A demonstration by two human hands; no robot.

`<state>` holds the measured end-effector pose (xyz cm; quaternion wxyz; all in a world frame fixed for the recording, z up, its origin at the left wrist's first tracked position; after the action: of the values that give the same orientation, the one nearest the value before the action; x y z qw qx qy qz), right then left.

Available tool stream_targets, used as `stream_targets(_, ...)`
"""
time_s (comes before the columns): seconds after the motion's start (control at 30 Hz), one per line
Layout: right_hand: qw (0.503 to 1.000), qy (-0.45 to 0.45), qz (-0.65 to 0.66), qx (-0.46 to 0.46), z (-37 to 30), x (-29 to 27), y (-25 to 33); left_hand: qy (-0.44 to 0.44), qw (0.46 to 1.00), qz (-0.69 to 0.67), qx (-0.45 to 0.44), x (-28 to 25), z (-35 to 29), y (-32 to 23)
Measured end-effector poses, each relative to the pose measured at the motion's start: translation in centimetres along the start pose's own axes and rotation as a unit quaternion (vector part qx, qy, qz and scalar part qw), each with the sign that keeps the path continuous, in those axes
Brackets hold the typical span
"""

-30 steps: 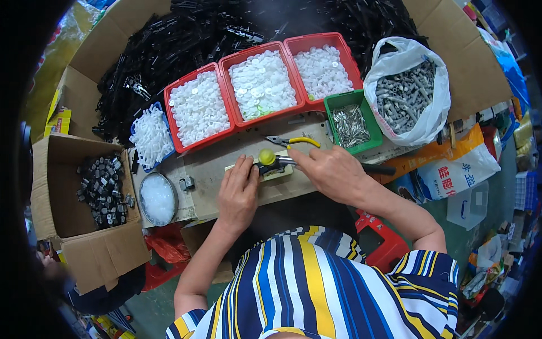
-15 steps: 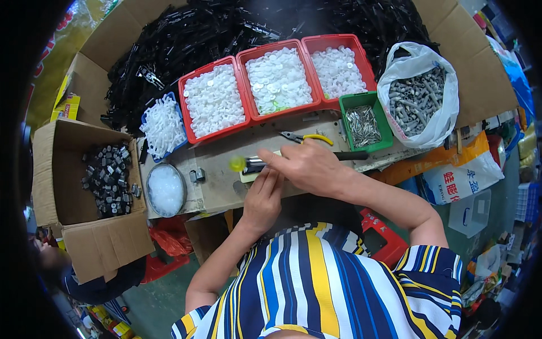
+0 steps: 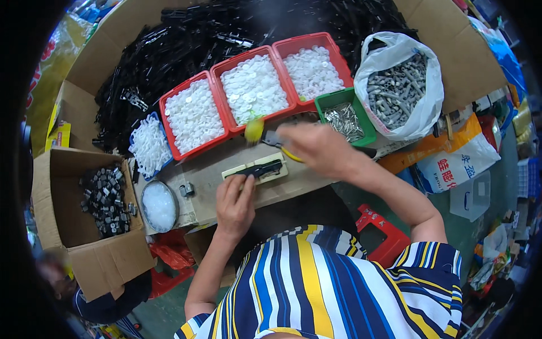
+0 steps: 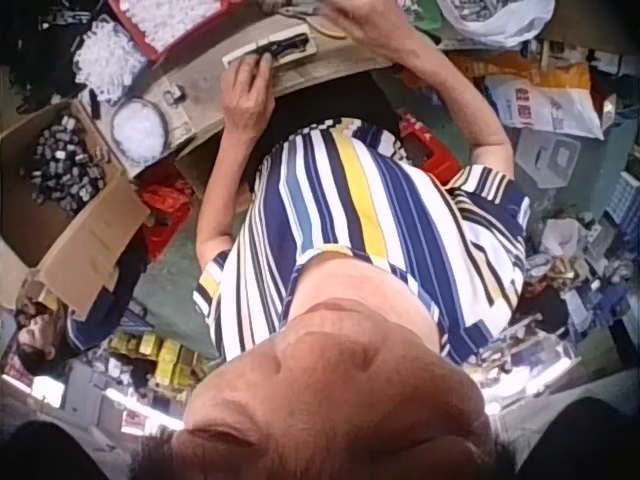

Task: The person assembles small padlocks at a workbench. They place a white plastic cap into a metal lock body, insert a metal pin, and use a hammer to secure the components. The person then uses pliers to adjust the assembly and places the finished lock into a cardboard box. This process is repeated for multiple units.

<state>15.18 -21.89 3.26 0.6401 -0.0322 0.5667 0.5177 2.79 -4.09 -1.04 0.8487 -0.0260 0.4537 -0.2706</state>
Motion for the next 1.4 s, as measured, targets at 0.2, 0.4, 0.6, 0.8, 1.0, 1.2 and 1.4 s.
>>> stream_targets(0.2,0.971,-0.111,-0.157,0.142,0.0,-6.1,-9.3,0.091,0.993,0.012,-0.079,2.4,2.1,0.8)
stream_targets(0.4,0.933,-0.168,-0.311,0.061,0.2,-6.6,-6.5,0.071,0.984,-0.091,-0.136,1.4,2.2,1.8)
stream_targets(0.6,0.985,0.056,-0.160,-0.027,-1.9,2.2,-1.5,-0.004,0.927,-0.259,-0.273,-1.6,2.5,2.7)
stream_targets(0.8,0.973,0.121,-0.198,0.005,-1.7,4.7,-1.1,0.023,0.850,-0.354,-0.389,-1.7,0.4,3.3)
stream_targets(1.0,0.975,0.099,-0.189,0.057,-1.0,4.1,-0.9,0.069,0.875,-0.288,-0.382,-1.1,-0.8,3.5)
stream_targets(1.2,0.998,0.053,0.017,-0.016,-1.5,2.9,3.0,0.091,0.895,-0.268,-0.346,-0.7,0.3,2.5)
stream_targets(1.4,0.992,0.112,0.048,0.024,-2.1,3.6,3.1,0.109,0.908,-0.252,-0.316,-0.4,1.0,1.6)
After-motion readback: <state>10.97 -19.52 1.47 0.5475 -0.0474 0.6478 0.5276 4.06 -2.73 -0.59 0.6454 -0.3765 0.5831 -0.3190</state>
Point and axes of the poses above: each hand's wrist, its own z-axis towards the middle knuckle, its own x-axis out of the palm, y = z × x, the point moved 6 cm from there along z, towards the middle knuckle, and after that the axes turned 4 degrees about -y, right-handed, at the moved point
